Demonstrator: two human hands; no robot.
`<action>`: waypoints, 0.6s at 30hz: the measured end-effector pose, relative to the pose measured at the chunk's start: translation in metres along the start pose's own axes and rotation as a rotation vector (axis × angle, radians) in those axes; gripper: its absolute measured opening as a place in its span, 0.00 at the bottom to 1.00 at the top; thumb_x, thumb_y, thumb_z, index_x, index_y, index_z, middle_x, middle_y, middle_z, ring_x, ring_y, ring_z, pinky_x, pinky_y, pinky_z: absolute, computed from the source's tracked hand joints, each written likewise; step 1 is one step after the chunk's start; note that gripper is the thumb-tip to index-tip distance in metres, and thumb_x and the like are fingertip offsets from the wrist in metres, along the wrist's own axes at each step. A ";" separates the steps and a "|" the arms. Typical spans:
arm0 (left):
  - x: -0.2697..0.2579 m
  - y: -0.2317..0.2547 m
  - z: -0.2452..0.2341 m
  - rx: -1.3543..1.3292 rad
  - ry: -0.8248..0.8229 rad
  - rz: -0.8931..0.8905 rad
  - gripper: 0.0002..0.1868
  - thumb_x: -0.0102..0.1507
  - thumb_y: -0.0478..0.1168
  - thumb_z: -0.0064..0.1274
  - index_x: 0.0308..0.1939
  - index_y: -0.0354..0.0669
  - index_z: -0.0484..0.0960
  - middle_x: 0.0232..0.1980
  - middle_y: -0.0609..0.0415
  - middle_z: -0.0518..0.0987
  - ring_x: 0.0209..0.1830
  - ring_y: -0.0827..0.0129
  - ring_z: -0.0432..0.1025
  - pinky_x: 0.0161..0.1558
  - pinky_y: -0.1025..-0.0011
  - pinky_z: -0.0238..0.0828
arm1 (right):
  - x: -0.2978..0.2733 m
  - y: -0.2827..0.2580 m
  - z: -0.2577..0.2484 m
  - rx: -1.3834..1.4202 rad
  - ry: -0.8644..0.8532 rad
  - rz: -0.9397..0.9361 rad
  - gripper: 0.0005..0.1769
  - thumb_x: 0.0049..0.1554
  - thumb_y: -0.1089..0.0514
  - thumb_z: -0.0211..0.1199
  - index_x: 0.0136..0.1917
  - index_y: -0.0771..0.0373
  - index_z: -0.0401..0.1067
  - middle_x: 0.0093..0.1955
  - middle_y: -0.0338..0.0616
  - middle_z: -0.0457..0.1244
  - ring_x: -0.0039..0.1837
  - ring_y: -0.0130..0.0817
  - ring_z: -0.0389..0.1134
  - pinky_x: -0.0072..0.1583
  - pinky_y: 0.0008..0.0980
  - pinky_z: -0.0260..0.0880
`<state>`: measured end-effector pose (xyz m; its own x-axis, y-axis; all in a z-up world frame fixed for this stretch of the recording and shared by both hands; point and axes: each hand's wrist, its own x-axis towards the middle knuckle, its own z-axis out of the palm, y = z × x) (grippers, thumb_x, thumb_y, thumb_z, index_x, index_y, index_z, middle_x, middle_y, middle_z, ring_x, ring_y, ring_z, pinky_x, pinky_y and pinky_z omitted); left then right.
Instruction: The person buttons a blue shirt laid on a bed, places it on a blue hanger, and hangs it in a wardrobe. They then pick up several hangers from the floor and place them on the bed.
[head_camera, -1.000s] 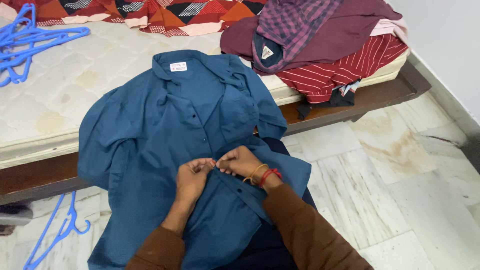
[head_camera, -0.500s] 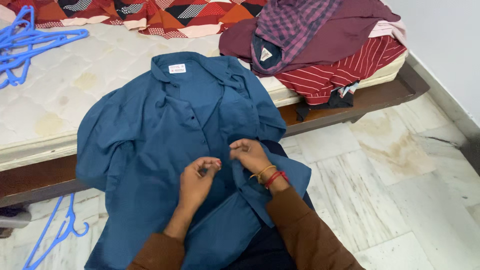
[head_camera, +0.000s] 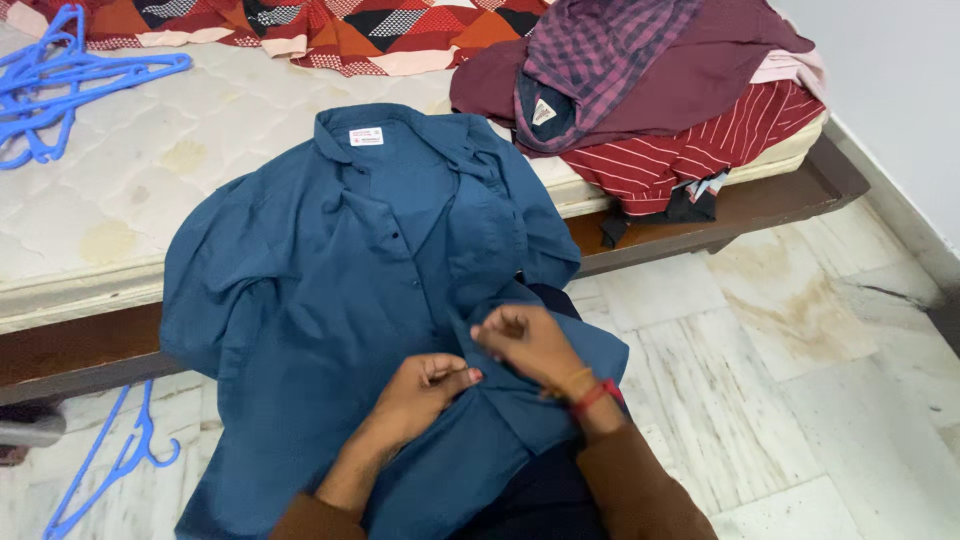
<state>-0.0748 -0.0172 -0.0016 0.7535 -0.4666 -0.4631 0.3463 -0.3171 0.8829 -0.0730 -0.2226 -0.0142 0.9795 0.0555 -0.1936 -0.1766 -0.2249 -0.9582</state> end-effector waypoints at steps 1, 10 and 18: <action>0.000 0.001 -0.001 -0.050 0.008 0.010 0.13 0.65 0.47 0.59 0.42 0.40 0.89 0.27 0.64 0.78 0.25 0.83 0.64 0.31 0.79 0.62 | -0.012 -0.004 -0.003 -0.072 -0.035 -0.008 0.08 0.56 0.58 0.69 0.40 0.65 0.77 0.35 0.35 0.70 0.39 0.21 0.69 0.45 0.25 0.72; -0.005 0.012 0.004 0.018 0.043 0.012 0.16 0.68 0.49 0.52 0.43 0.42 0.88 0.27 0.63 0.79 0.25 0.83 0.66 0.32 0.80 0.66 | -0.030 -0.022 -0.013 -0.013 -0.171 -0.038 0.05 0.53 0.62 0.70 0.43 0.64 0.77 0.40 0.38 0.70 0.45 0.22 0.72 0.52 0.26 0.73; -0.005 0.010 0.004 0.016 0.082 -0.024 0.17 0.68 0.50 0.51 0.43 0.42 0.89 0.27 0.62 0.81 0.25 0.83 0.67 0.33 0.80 0.68 | -0.028 -0.020 -0.011 -0.083 -0.156 0.008 0.05 0.52 0.61 0.70 0.42 0.65 0.79 0.40 0.39 0.72 0.44 0.24 0.74 0.52 0.26 0.75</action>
<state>-0.0769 -0.0219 0.0094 0.7885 -0.3899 -0.4756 0.3565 -0.3404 0.8701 -0.0958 -0.2303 0.0129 0.9500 0.2023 -0.2378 -0.1695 -0.3052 -0.9371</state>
